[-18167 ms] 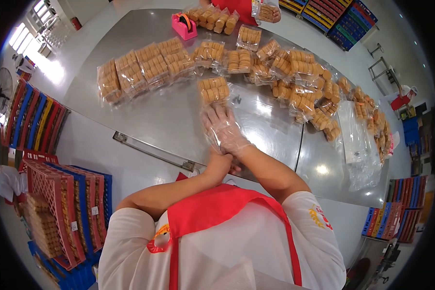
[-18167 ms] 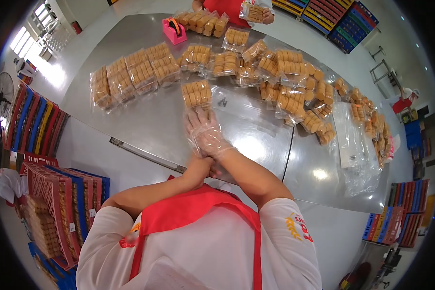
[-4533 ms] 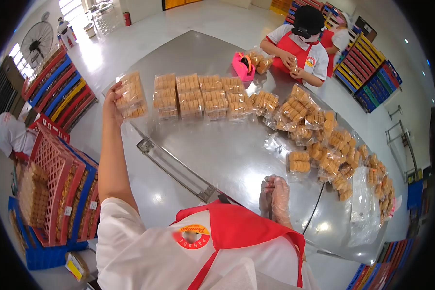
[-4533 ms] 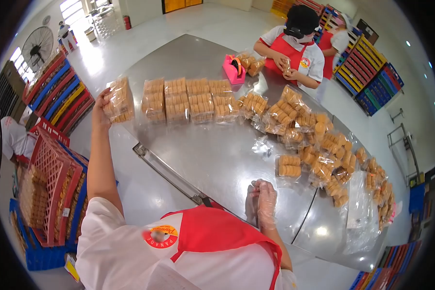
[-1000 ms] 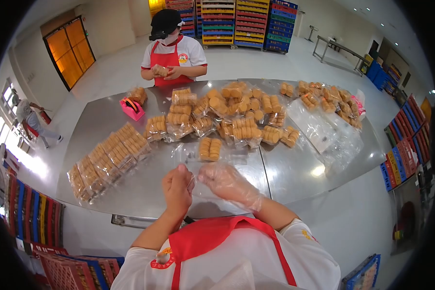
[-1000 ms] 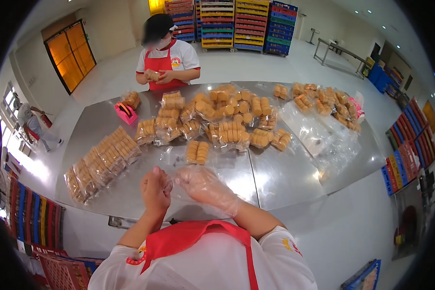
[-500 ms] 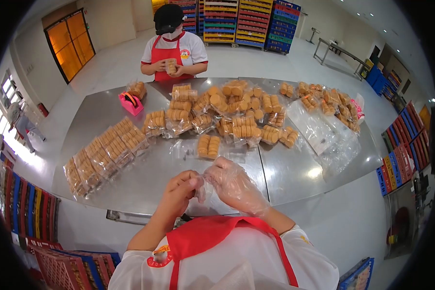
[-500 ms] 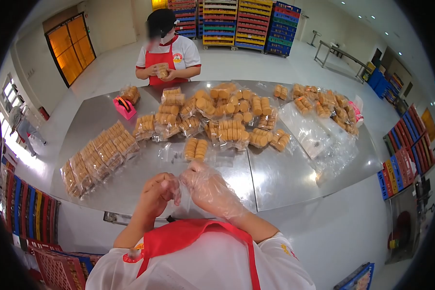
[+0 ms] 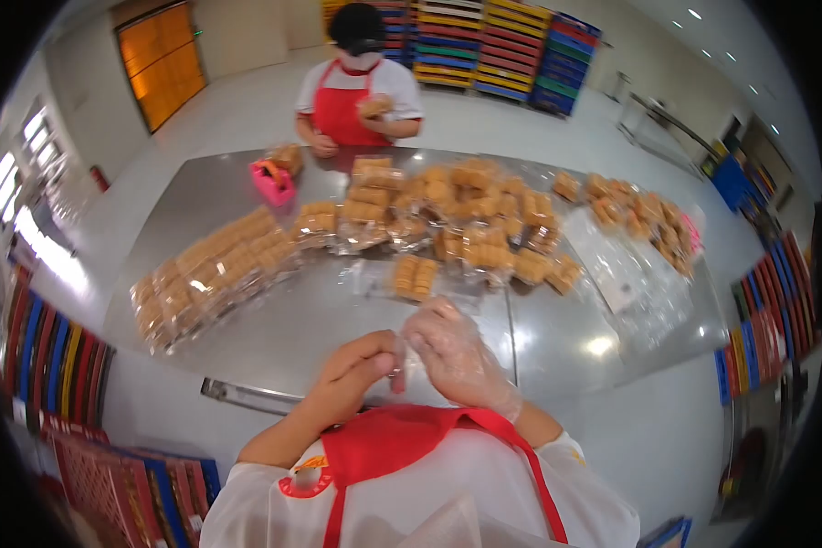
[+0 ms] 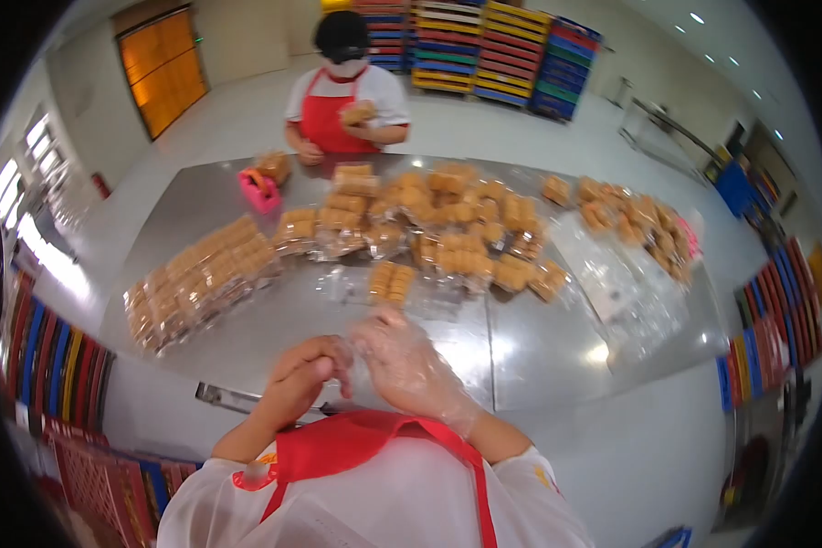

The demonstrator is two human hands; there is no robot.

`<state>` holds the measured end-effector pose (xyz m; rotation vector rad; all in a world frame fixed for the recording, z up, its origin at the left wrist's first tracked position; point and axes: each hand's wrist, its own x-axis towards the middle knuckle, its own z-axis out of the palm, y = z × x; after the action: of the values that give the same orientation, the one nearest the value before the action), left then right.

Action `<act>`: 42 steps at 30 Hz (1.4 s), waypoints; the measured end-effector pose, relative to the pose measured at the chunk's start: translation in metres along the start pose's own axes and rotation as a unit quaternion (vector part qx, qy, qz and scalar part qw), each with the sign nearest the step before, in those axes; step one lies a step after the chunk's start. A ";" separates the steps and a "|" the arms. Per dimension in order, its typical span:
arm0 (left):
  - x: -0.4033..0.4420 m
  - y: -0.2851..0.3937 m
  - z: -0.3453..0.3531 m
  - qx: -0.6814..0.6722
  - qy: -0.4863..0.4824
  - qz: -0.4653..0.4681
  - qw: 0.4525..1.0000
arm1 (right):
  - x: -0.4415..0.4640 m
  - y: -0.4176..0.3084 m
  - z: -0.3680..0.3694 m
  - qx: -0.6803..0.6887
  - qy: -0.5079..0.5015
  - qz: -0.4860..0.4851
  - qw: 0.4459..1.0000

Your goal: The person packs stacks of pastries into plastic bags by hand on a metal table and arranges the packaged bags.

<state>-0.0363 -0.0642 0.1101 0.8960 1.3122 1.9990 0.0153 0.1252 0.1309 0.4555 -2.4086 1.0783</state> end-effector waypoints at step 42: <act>0.008 -0.020 -0.028 0.571 0.142 0.161 0.792 | -0.007 0.050 0.059 0.300 0.021 0.382 0.874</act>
<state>-0.0613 -0.0662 0.0849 1.4097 2.8072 1.4207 -0.0182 0.1129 0.0624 -0.4009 -2.1894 2.1596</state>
